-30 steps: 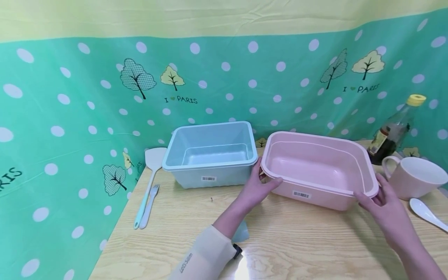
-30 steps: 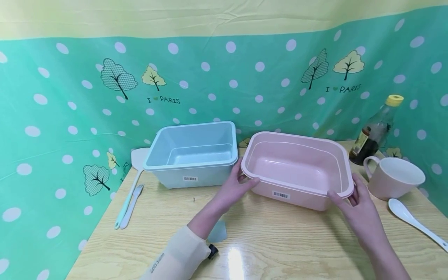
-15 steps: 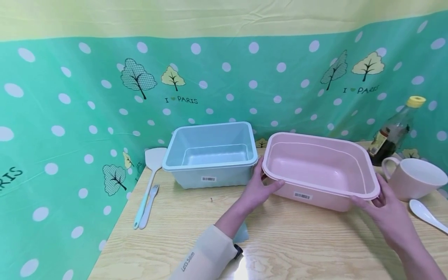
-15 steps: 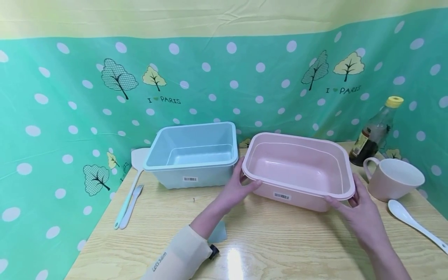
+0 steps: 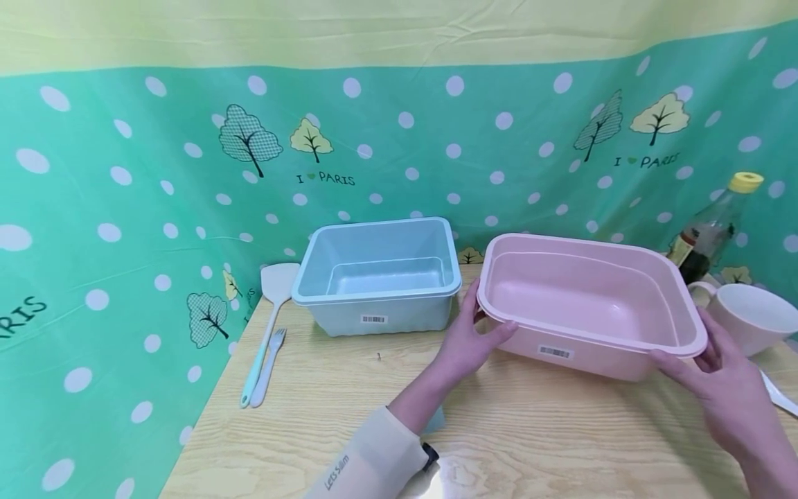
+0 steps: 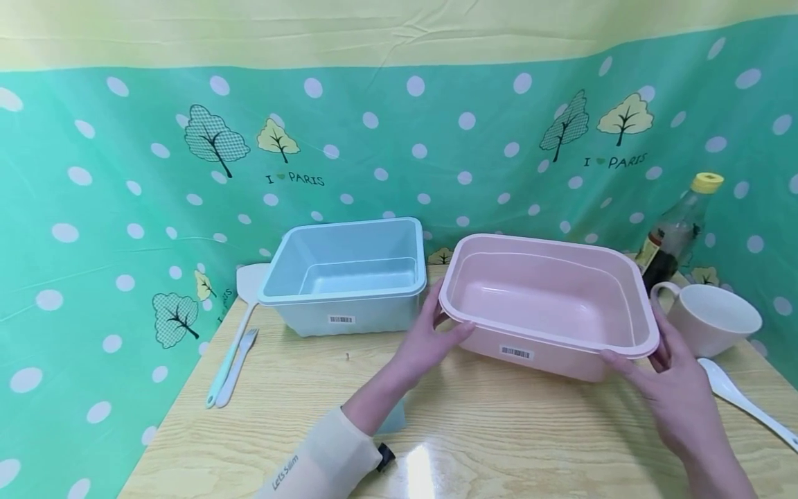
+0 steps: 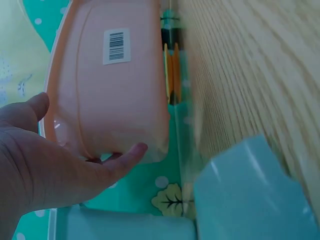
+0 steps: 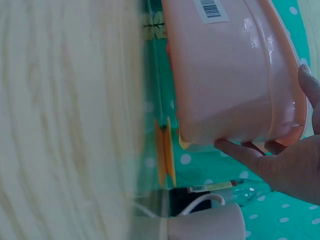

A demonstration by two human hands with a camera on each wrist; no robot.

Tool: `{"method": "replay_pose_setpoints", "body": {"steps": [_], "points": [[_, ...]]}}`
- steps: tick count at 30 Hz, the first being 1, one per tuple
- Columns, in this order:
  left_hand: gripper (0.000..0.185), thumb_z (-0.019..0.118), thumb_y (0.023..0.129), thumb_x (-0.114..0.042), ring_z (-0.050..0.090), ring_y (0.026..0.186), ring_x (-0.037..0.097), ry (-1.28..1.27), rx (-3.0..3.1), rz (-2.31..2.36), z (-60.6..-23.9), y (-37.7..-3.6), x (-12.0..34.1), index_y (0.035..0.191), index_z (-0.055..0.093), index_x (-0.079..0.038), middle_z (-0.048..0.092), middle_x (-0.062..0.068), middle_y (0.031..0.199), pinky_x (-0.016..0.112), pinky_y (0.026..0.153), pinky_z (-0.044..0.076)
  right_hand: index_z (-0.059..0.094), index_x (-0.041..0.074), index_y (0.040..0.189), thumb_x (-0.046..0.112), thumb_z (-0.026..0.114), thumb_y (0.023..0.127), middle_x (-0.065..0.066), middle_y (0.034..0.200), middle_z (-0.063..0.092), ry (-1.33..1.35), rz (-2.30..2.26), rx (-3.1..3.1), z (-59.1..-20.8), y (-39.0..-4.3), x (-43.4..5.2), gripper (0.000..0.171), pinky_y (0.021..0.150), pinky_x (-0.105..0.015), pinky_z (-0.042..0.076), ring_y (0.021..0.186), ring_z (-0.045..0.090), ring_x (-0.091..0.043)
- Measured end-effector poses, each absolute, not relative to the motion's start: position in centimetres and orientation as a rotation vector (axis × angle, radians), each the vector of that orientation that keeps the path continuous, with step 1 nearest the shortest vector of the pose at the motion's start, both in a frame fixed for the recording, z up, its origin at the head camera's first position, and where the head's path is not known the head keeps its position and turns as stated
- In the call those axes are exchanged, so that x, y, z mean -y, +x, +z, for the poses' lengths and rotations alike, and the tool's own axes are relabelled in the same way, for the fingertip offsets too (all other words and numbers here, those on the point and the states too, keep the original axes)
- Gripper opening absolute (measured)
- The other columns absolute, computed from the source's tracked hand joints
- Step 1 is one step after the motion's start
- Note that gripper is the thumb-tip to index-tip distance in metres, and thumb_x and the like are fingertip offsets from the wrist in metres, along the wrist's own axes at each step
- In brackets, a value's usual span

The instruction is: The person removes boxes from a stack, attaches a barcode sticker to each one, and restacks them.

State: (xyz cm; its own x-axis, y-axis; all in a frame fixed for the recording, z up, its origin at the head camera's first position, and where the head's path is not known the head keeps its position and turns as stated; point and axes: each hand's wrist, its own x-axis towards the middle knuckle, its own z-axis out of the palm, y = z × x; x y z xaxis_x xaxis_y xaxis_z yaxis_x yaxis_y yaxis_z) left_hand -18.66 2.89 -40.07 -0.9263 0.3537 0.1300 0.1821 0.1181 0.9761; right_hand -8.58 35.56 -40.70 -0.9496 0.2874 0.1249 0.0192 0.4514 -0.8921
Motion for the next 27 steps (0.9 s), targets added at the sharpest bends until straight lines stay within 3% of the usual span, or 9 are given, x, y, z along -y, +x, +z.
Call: {"method": "replay_pose_setpoints", "body": {"steps": [4,10,16,19,27], "points": [[0.089,0.075,0.09,-0.044,0.043,0.138,0.016,0.519,-2.249,1.929,-39.6,-18.1,-3.1,0.161,0.021,-0.037,0.045,-0.013,0.151,0.056,0.11,0.036,0.008,0.034,0.162,0.012,0.069,0.097,0.007,0.168,0.013,-0.25,1.604,2.364,-40.4,-8.2,-35.9,0.092,0.075,-0.004,0.047,0.144,0.026,-0.004],[0.085,0.073,0.091,-0.046,0.043,0.138,0.015,0.545,-2.236,1.975,-38.8,-17.6,-3.1,0.159,0.021,-0.044,0.043,-0.015,0.151,0.055,0.108,0.039,0.012,0.026,0.163,-0.004,0.067,0.094,0.007,0.165,0.021,-0.14,1.825,2.153,-39.6,-7.9,-36.0,0.093,0.069,-0.009,0.052,0.124,0.041,0.006],[0.085,0.07,0.093,-0.046,0.04,0.139,0.01,0.595,-2.206,2.031,-37.4,-17.1,-2.8,0.159,0.017,-0.043,0.039,-0.014,0.155,0.045,0.107,0.043,0.021,0.012,0.162,-0.019,0.063,0.089,0.006,0.138,0.052,0.104,1.995,1.89,-38.4,-8.2,-36.2,0.089,0.068,-0.017,0.056,0.104,0.059,0.006],[0.084,0.07,0.094,-0.044,0.039,0.139,0.007,0.606,-2.179,2.069,-36.8,-16.9,-2.5,0.158,0.016,-0.046,0.038,-0.016,0.156,0.041,0.107,0.044,0.025,0.008,0.16,-0.023,0.061,0.088,0.007,0.128,0.056,0.2,2.011,1.838,-37.8,-8.4,-36.3,0.087,0.067,-0.02,0.058,0.105,0.061,0.001],[0.083,0.07,0.094,-0.037,0.039,0.141,0.011,0.662,-2.165,2.16,-35.0,-16.6,-1.6,0.16,0.02,-0.038,0.038,-0.015,0.155,0.036,0.104,0.046,0.024,0.005,0.16,-0.024,0.059,0.088,0.001,0.131,0.055,0.284,2.014,1.812,-36.0,-8.9,-35.3,0.085,0.068,-0.023,0.058,0.107,0.062,-0.003]]}}
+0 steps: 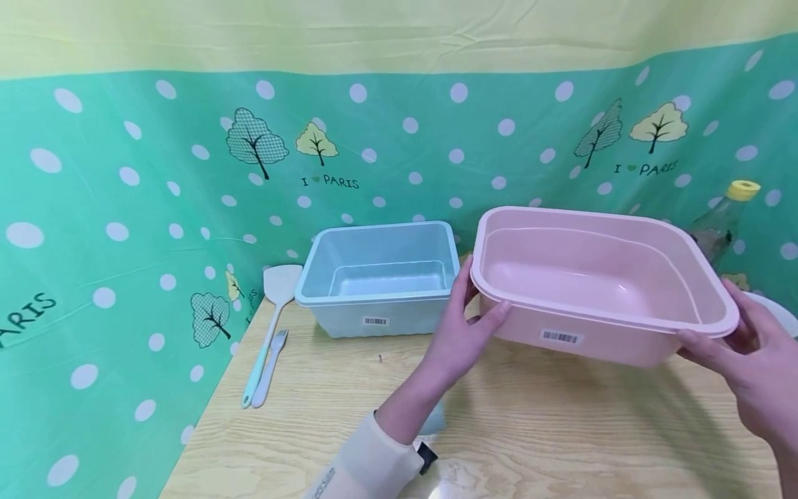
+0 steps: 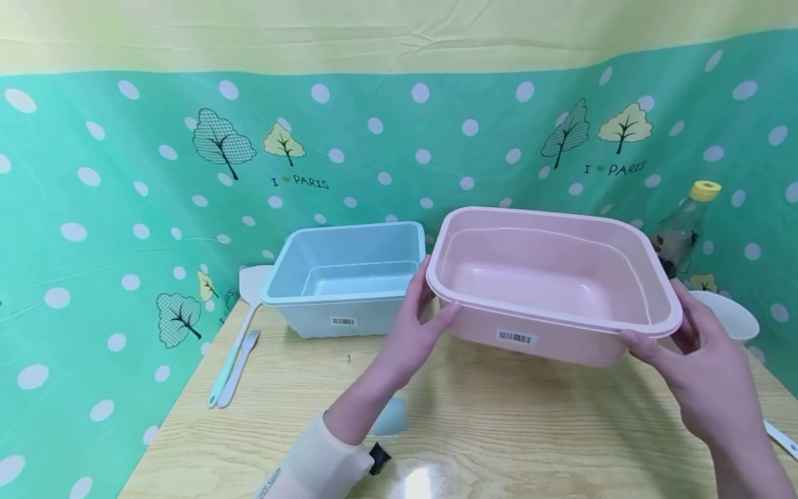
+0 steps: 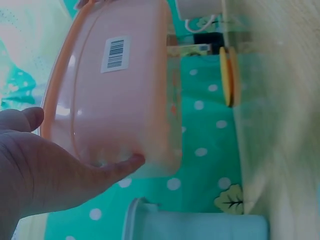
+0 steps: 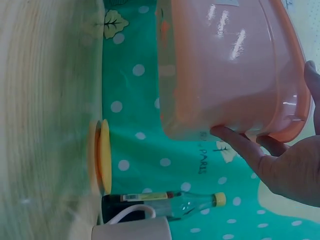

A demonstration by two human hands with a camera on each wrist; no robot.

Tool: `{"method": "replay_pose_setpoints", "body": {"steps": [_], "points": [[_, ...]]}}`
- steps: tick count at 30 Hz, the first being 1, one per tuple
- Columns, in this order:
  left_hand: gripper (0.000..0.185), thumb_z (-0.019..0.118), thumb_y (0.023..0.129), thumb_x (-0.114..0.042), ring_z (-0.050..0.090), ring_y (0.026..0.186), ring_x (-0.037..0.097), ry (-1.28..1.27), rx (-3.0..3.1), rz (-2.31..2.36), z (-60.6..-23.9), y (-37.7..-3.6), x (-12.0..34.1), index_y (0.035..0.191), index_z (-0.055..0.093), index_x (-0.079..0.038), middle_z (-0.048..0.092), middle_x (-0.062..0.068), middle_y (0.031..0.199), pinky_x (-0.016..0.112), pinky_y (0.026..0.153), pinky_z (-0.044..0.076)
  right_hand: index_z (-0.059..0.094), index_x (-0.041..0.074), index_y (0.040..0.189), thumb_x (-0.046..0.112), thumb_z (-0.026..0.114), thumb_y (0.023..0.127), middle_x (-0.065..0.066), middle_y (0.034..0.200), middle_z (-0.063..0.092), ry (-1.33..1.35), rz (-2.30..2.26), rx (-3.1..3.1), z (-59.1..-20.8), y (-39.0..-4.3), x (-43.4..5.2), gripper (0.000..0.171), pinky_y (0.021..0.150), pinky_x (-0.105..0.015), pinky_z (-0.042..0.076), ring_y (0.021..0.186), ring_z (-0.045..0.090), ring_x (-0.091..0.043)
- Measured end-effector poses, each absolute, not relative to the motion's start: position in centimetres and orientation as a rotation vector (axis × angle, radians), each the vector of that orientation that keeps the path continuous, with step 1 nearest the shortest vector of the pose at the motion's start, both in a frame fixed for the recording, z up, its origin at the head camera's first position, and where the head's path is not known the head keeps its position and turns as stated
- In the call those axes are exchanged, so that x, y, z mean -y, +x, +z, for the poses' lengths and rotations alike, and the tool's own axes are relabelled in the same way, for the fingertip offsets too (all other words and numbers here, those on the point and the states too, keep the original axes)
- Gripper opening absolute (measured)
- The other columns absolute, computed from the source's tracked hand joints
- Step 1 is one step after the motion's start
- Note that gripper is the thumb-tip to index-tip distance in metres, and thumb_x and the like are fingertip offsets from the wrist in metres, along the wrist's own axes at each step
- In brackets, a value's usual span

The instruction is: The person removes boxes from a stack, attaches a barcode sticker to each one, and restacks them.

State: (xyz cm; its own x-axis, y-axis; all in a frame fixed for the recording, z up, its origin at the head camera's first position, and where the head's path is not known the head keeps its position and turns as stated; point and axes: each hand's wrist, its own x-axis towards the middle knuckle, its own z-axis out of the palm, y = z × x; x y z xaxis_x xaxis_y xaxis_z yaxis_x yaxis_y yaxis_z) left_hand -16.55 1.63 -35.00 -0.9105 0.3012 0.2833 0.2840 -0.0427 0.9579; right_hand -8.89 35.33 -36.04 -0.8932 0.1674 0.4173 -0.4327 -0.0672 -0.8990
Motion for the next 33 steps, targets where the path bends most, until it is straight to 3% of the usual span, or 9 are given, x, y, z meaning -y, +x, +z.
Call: {"method": "replay_pose_setpoints", "body": {"steps": [6,15,23,28,33], "points": [[0.084,0.069,0.095,-0.038,0.039,0.14,0.013,0.683,-2.192,2.194,-33.9,-16.5,-0.3,0.162,0.019,-0.032,0.037,-0.012,0.156,0.042,0.107,0.043,0.02,0.014,0.162,-0.012,0.064,0.092,-0.007,0.148,0.038,0.112,1.889,1.974,-34.8,-9.4,-34.1,0.087,0.066,-0.016,0.056,0.11,0.052,0.001],[0.082,0.069,0.095,-0.034,0.04,0.14,0.02,0.733,-2.205,2.265,-33.1,-17.2,1.5,0.161,0.022,-0.029,0.041,-0.007,0.154,0.051,0.112,0.037,0.032,0.011,0.159,-0.019,0.063,0.089,-0.006,0.142,0.047,0.253,1.96,1.876,-33.5,-10.8,-32.4,0.081,0.065,-0.021,0.058,0.111,0.057,-0.004],[0.081,0.07,0.095,-0.033,0.04,0.14,0.017,0.68,-2.256,2.268,-31.6,-17.4,2.5,0.161,0.023,-0.033,0.041,-0.008,0.155,0.04,0.099,0.051,0.035,0.007,0.157,-0.02,0.061,0.089,-0.006,0.136,0.053,0.327,1.992,1.831,-31.9,-11.9,-30.9,0.078,0.066,-0.023,0.059,0.108,0.059,-0.01],[0.082,0.071,0.094,-0.033,0.041,0.14,0.017,0.648,-2.321,2.263,-30.9,-17.7,3.6,0.161,0.023,-0.031,0.041,-0.006,0.156,0.046,0.102,0.048,0.036,0.01,0.157,-0.017,0.065,0.089,-0.01,0.136,0.051,0.312,1.923,1.909,-30.9,-12.7,-29.4,0.079,0.066,-0.021,0.058,0.102,0.064,-0.007],[0.084,0.07,0.094,-0.036,0.038,0.142,0.019,0.618,-2.353,2.257,-30.5,-18.2,5.0,0.161,0.02,-0.033,0.038,0.0,0.159,0.052,0.103,0.046,0.032,0.017,0.159,-0.003,0.07,0.092,-0.01,0.138,0.049,0.204,1.706,2.107,-30.0,-13.5,-28.0,0.08,0.066,-0.017,0.057,0.105,0.059,-0.005]]}}
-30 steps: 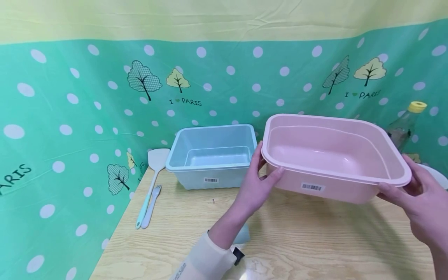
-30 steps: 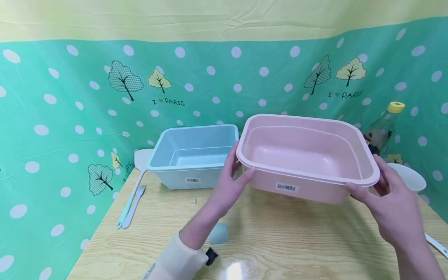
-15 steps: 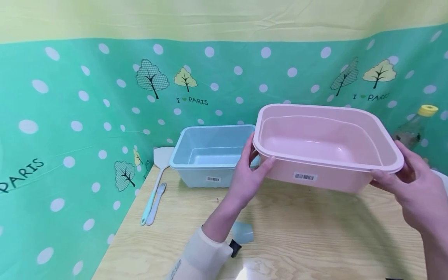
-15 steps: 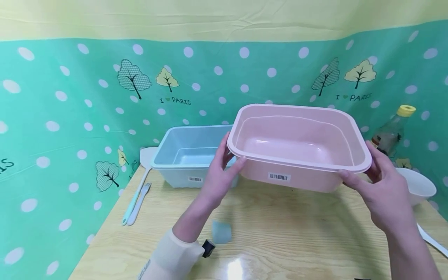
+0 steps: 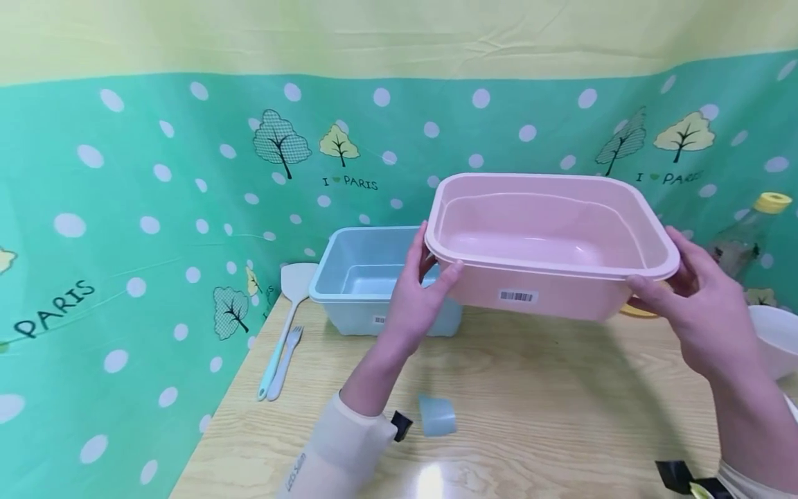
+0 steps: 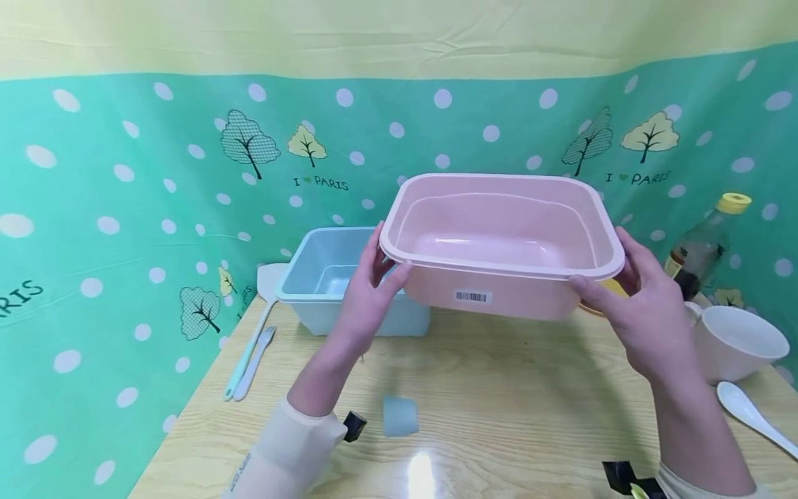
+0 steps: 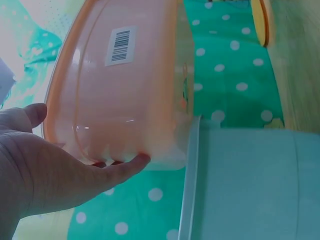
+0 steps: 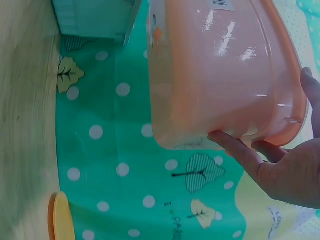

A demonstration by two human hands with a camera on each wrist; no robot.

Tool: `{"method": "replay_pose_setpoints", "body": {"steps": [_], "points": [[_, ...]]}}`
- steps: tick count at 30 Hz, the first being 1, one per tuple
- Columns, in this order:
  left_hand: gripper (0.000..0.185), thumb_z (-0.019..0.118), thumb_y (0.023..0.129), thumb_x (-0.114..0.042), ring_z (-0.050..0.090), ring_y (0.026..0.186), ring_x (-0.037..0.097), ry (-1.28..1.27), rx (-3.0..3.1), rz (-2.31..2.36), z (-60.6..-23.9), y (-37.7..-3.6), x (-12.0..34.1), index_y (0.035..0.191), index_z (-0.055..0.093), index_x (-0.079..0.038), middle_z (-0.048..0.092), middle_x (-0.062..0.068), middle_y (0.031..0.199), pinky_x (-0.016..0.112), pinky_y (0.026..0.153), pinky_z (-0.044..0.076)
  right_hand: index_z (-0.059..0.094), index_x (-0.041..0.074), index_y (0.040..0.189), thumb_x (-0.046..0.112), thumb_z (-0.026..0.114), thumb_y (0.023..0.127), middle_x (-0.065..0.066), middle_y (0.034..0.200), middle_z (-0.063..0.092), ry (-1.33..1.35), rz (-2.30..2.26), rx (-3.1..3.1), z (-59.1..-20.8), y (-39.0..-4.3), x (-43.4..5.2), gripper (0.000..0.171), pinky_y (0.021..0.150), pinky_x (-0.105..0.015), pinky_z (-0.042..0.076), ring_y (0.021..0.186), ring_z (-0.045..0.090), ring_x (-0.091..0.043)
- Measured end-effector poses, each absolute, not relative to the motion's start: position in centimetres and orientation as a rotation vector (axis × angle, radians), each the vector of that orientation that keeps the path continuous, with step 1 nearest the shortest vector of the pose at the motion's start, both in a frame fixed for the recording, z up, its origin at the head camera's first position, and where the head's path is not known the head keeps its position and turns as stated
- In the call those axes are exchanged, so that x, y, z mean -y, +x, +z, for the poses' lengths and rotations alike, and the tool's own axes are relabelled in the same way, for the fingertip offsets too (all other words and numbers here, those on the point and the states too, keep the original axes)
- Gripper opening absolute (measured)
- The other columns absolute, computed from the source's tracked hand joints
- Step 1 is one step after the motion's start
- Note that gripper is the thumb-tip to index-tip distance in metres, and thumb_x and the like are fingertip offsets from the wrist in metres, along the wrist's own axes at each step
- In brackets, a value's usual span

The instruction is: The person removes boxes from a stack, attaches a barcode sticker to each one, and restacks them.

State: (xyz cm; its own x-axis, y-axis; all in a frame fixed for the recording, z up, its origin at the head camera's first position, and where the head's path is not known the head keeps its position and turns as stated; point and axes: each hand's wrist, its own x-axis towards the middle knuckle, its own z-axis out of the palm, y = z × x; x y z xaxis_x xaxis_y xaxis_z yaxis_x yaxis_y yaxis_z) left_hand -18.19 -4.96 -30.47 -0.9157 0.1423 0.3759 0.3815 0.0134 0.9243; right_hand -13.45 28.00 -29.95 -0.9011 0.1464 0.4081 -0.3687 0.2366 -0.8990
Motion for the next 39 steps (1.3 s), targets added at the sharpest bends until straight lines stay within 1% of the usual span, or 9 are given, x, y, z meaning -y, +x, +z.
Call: {"method": "replay_pose_setpoints", "body": {"steps": [2,6,12,16,20,24,32,36,39], "points": [[0.084,0.07,0.094,-0.037,0.038,0.141,0.019,-0.531,2.099,-2.022,-30.4,-18.4,5.6,0.161,0.02,-0.033,0.037,-0.002,0.159,0.051,0.103,0.047,0.031,0.021,0.16,0.004,0.07,0.094,-0.011,0.141,0.046,0.171,1.609,2.196,-29.6,-13.8,-27.4,0.079,0.068,-0.016,0.056,0.108,0.056,-0.005],[0.083,0.069,0.095,-0.036,0.039,0.141,0.02,-0.506,2.092,-2.009,-30.3,-18.7,6.9,0.162,0.02,-0.03,0.037,-0.001,0.159,0.049,0.103,0.047,0.031,0.021,0.16,0.006,0.071,0.094,-0.013,0.145,0.044,0.211,1.68,2.203,-29.2,-14.7,-26.4,0.079,0.07,-0.019,0.057,0.11,0.057,-0.005],[0.082,0.068,0.095,-0.036,0.04,0.14,0.019,-0.446,2.112,-1.996,-30.5,-19.4,8.6,0.162,0.02,-0.03,0.037,-0.001,0.159,0.044,0.105,0.046,0.03,0.016,0.16,0.003,0.071,0.094,-0.01,0.144,0.048,0.313,1.818,2.15,-29.4,-16.2,-25.1,0.079,0.07,-0.023,0.059,0.111,0.058,-0.007],[0.082,0.068,0.096,-0.037,0.039,0.14,0.017,-0.423,2.119,-2.003,-30.6,-19.9,9.7,0.162,0.019,-0.031,0.036,-0.002,0.16,0.042,0.108,0.043,0.031,0.014,0.16,0.002,0.071,0.093,-0.014,0.147,0.046,0.342,1.906,2.109,-29.5,-17.1,-24.0,0.078,0.07,-0.026,0.06,0.115,0.056,-0.01],[0.084,0.067,0.097,-0.036,0.038,0.142,0.02,-0.434,2.1,-2.03,-30.6,-20.2,10.8,0.163,0.016,-0.027,0.031,-0.002,0.162,0.04,0.109,0.042,0.03,0.015,0.16,0.007,0.071,0.095,-0.018,0.152,0.043,0.36,1.868,2.156,-29.3,-17.8,-23.0,0.077,0.072,-0.027,0.06,0.118,0.056,-0.013],[0.086,0.067,0.097,-0.035,0.036,0.144,0.024,-0.446,2.079,-2.057,-30.3,-20.6,11.9,0.163,0.014,-0.024,0.026,-0.001,0.165,0.043,0.11,0.041,0.03,0.017,0.16,0.013,0.071,0.096,-0.021,0.153,0.042,0.372,1.778,2.236,-29.0,-18.5,-22.0,0.077,0.074,-0.028,0.06,0.12,0.053,-0.018],[0.084,0.066,0.097,-0.037,0.039,0.141,0.024,-0.421,2.081,-2.05,-30.0,-21.3,14.0,0.163,0.014,-0.025,0.028,-0.001,0.164,0.05,0.107,0.043,0.034,0.016,0.159,0.017,0.073,0.095,-0.018,0.152,0.045,0.402,1.83,2.2,-28.8,-19.6,-20.0,0.075,0.074,-0.03,0.06,0.121,0.053,-0.021],[0.084,0.066,0.098,-0.04,0.039,0.142,0.022,-0.383,2.1,-2.006,-29.9,-21.5,14.9,0.163,0.015,-0.026,0.029,-0.001,0.163,0.049,0.108,0.043,0.036,0.011,0.157,0.013,0.074,0.093,-0.018,0.15,0.047,0.463,1.916,2.129,-28.8,-20.3,-19.1,0.074,0.074,-0.031,0.06,0.119,0.055,-0.023],[0.084,0.067,0.097,-0.042,0.038,0.143,0.022,-0.342,2.119,-1.976,-29.8,-21.7,15.6,0.163,0.016,-0.027,0.03,-0.003,0.163,0.047,0.109,0.043,0.034,0.008,0.157,0.012,0.075,0.093,-0.02,0.153,0.044,0.492,1.974,2.089,-29.0,-20.8,-18.4,0.076,0.075,-0.032,0.06,0.121,0.055,-0.023]]}}
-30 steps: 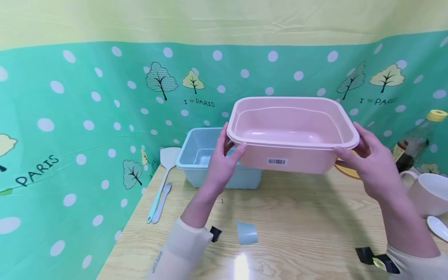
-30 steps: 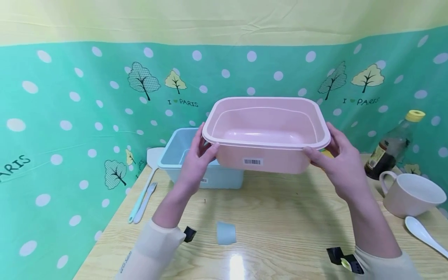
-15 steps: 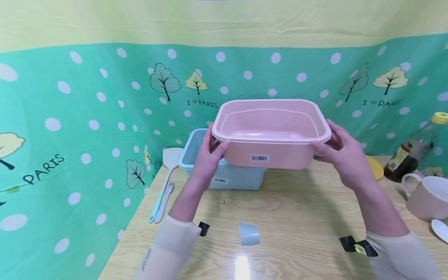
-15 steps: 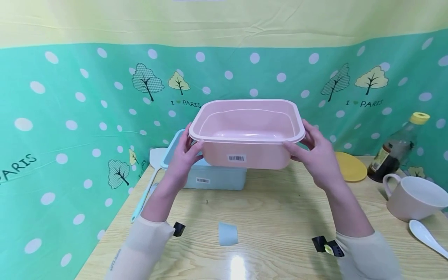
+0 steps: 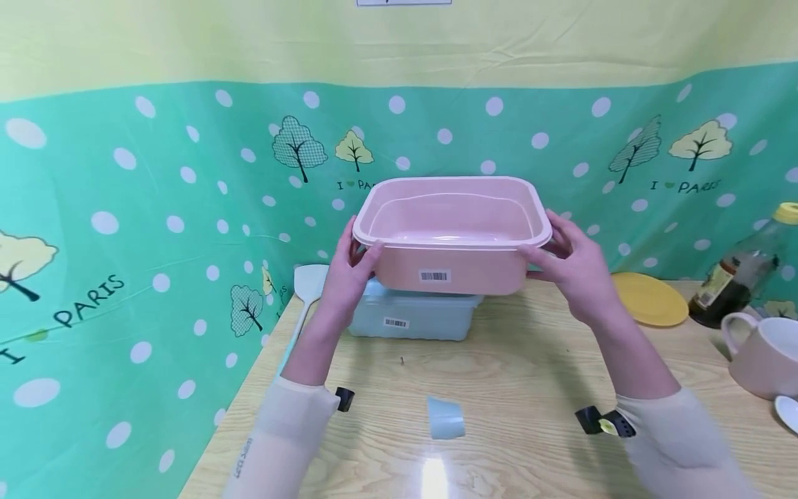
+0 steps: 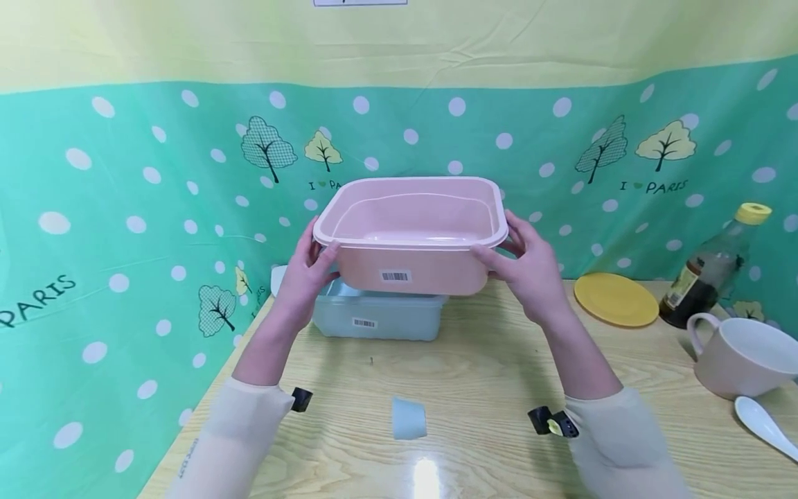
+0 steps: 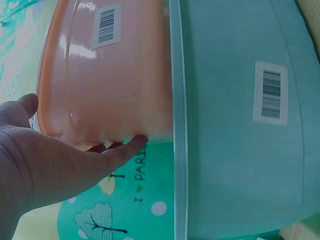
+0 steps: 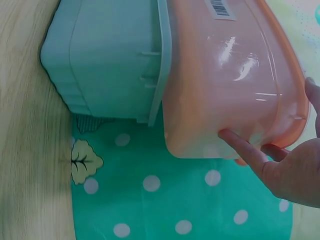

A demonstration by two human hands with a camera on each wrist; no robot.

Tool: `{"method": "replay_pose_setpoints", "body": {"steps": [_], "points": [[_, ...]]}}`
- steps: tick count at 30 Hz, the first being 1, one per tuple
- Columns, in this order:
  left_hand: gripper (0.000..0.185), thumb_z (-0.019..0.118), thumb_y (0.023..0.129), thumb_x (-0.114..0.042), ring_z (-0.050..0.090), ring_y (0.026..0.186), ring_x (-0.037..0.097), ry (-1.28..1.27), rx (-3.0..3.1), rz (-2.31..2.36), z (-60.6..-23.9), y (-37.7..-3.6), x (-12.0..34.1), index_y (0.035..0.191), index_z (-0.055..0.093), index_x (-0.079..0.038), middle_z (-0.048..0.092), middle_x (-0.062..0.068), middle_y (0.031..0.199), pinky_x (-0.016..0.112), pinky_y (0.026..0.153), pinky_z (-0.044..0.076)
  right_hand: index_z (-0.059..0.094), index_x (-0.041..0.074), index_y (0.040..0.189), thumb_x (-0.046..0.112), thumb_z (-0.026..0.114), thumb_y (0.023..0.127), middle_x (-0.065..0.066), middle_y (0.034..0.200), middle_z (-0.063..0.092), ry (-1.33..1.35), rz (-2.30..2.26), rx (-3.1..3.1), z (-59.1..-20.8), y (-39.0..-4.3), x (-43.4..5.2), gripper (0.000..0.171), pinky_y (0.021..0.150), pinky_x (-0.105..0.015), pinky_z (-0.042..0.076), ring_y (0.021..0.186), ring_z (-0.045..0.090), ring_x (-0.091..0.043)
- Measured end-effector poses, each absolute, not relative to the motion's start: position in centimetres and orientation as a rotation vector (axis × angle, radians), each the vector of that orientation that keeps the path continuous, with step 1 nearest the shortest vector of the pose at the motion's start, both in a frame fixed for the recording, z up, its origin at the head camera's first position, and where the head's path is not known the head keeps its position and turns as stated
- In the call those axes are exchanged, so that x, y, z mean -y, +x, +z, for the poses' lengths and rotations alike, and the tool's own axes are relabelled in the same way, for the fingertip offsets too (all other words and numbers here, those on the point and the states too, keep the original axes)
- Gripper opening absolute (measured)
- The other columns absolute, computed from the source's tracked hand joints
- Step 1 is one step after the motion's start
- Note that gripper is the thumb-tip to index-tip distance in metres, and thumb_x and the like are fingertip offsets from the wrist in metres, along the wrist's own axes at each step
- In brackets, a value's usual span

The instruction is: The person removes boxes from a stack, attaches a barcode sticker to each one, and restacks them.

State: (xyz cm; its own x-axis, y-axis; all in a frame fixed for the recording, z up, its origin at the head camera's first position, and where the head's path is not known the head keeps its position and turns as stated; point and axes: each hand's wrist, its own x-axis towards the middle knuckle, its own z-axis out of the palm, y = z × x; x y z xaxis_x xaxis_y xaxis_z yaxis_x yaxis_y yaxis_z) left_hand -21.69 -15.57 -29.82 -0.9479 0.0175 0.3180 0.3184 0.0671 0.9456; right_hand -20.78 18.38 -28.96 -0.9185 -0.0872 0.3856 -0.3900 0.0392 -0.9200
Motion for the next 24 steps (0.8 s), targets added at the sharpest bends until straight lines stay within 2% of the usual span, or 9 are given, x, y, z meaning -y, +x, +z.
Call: {"method": "replay_pose_setpoints", "body": {"steps": [12,19,24], "points": [[0.084,0.068,0.096,-0.043,0.034,0.146,0.022,-0.296,2.119,-1.946,-29.9,-22.3,18.5,0.162,0.018,-0.027,0.028,-0.005,0.163,0.045,0.112,0.04,0.034,0.006,0.156,0.016,0.077,0.091,-0.016,0.155,0.044,0.443,2.01,2.09,-29.5,-22.2,-15.3,0.078,0.08,-0.035,0.06,0.128,0.054,-0.029],[0.082,0.067,0.097,-0.042,0.035,0.145,0.023,-0.287,2.1,-1.959,-30.5,-22.5,19.7,0.162,0.019,-0.027,0.03,-0.003,0.163,0.047,0.111,0.04,0.032,0.004,0.156,0.013,0.077,0.091,-0.016,0.157,0.041,0.463,2.072,2.065,-29.6,-22.9,-14.0,0.08,0.081,-0.034,0.06,0.136,0.046,-0.037],[0.084,0.067,0.097,-0.043,0.034,0.145,0.025,-0.281,2.1,-1.941,-30.8,-22.7,20.5,0.162,0.019,-0.025,0.03,-0.002,0.163,0.048,0.112,0.039,0.034,0.003,0.155,0.014,0.078,0.09,-0.017,0.156,0.04,0.464,2.089,2.069,-29.7,-23.4,-13.1,0.079,0.082,-0.033,0.059,0.137,0.046,-0.035]]}}
